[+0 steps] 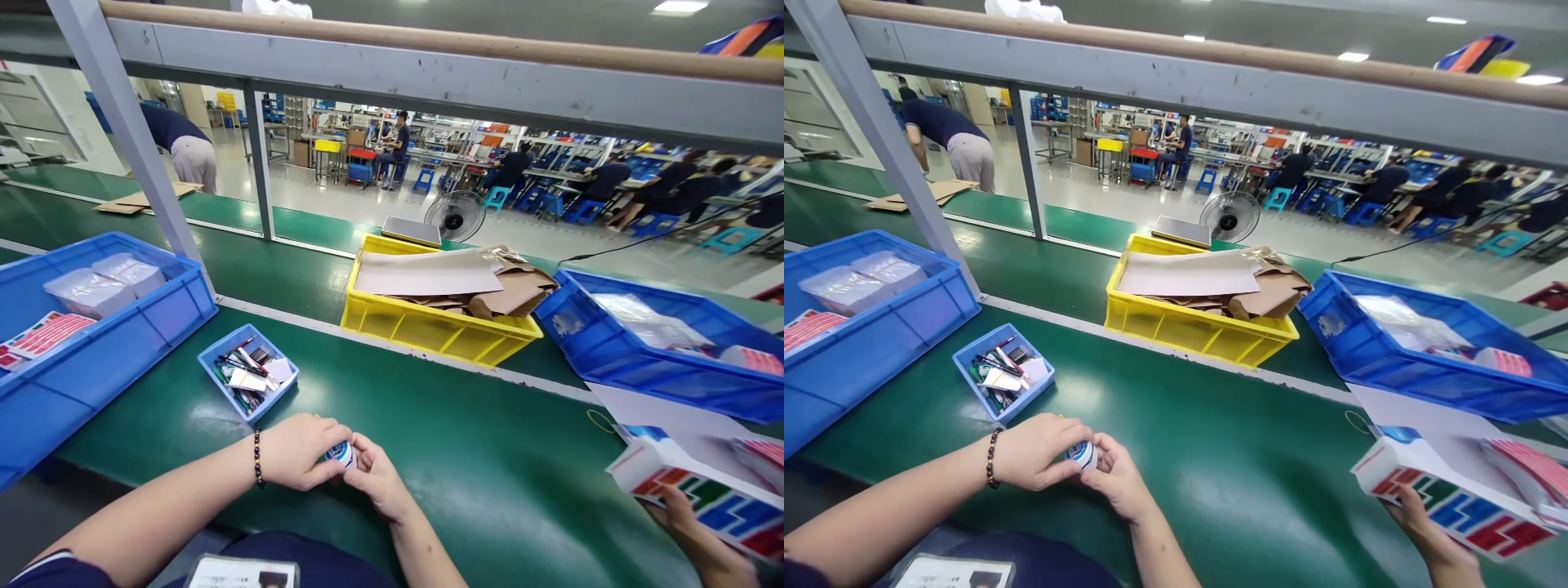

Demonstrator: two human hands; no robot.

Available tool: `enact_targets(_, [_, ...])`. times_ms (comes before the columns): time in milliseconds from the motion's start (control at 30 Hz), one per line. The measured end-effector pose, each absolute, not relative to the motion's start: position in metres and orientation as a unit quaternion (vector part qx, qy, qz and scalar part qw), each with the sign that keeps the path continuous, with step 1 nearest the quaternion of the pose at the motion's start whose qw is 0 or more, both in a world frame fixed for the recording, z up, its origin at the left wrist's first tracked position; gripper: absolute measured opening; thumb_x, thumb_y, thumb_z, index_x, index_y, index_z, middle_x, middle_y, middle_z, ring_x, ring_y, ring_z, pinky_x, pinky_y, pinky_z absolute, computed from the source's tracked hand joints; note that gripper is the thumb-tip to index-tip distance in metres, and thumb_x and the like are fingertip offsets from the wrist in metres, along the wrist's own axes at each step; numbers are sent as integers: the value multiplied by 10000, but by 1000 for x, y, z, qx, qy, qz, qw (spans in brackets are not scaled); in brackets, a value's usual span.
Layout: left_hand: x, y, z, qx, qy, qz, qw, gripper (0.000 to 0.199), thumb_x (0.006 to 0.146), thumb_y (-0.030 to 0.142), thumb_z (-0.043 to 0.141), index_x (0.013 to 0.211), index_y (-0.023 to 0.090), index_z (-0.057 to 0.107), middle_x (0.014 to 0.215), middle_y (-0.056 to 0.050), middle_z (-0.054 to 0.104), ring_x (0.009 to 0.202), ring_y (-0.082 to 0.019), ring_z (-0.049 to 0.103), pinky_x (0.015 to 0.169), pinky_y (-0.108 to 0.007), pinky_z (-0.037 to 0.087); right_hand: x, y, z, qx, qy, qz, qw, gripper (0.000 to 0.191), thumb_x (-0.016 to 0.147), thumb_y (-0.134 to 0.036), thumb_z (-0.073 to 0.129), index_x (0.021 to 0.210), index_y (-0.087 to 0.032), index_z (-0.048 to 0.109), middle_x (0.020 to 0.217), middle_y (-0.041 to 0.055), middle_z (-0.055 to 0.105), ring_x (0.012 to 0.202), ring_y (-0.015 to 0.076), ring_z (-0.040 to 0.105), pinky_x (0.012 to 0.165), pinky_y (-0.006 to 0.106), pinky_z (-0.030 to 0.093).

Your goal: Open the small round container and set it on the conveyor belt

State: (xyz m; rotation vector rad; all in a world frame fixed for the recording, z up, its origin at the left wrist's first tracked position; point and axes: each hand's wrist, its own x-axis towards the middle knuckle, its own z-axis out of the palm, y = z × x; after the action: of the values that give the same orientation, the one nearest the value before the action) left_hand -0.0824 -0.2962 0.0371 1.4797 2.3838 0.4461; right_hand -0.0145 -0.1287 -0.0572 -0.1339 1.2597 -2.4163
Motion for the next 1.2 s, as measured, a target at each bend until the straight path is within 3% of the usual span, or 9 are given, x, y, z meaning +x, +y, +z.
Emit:
enact_targets(167, [-86, -299, 23, 504, 828, 190, 156, 320, 891, 437, 387, 1040, 173, 488, 884, -47, 637, 736, -189, 603, 622, -282, 412, -12, -136, -59, -52, 445, -873, 192, 442, 689, -378, 768, 972, -151, 515, 815, 18, 610, 667, 100, 591, 658, 216, 477])
enact_targets(300, [-83, -298, 16, 453, 854, 189, 170, 296, 844, 446, 466, 974, 181, 493, 784, -27, 631, 665, -190, 597, 551, -271, 360, -10, -145, -61, -38, 481, -864, 144, 389, 704, -301, 756, 940, -174, 473, 858, 6, 605, 734, 84, 576, 663, 179, 448])
enact_targets(567, [-71, -283, 8, 245, 930, 220, 163, 208, 814, 390, 456, 845, 185, 466, 653, -10, 591, 605, -193, 576, 504, -268, 263, -17, -153, -69, -55, 696, -716, -22, 287, 752, -185, 590, 1009, -183, 462, 1042, 71, 598, 947, 162, 597, 823, 283, 490])
enact_targets(800, [-72, -283, 4, 161, 953, 182, 180, 282, 819, 434, 434, 785, 169, 526, 680, -56, 617, 672, -230, 601, 561, -291, 348, -19, -157, -76, -76, 789, -603, -89, 253, 769, -181, 556, 1012, -200, 490, 1012, 42, 612, 920, 149, 595, 797, 261, 484])
enact_targets(900, [-71, -287, 8, 206, 941, 196, 183, 396, 834, 460, 428, 1018, 131, 550, 921, -111, 644, 852, -265, 611, 718, -342, 436, -19, -155, -81, -81, 801, -586, -95, 241, 785, -209, 557, 1016, -198, 489, 1010, 52, 612, 912, 156, 598, 792, 265, 485])
enact_targets(1000, [-69, -293, 15, 278, 914, 216, 201, 561, 796, 393, 511, 1306, 191, 392, 1163, -112, 562, 998, -278, 570, 852, -393, 438, -19, -152, -86, -81, 803, -583, -93, 272, 780, -243, 556, 1037, -196, 480, 1023, 55, 608, 924, 161, 599, 801, 271, 488])
enact_targets(1100, [-70, -298, 19, 325, 893, 209, 232, 530, 781, 288, 512, 1300, 285, 407, 1072, -69, 572, 933, -268, 584, 819, -398, 457, -20, -150, -90, -60, 808, -579, -90, 321, 730, -199, 544, 1044, -194, 479, 986, 40, 616, 883, 154, 607, 768, 261, 495])
enact_targets(1200, [-75, -302, 17, 346, 876, 223, 252, 565, 741, 153, 491, 1280, 307, 425, 1042, -55, 580, 927, -255, 588, 814, -377, 454, -21, -150, -91, -45, 808, -581, -83, 331, 717, -174, 530, 1044, -198, 483, 977, 29, 617, 878, 144, 605, 763, 251, 497])
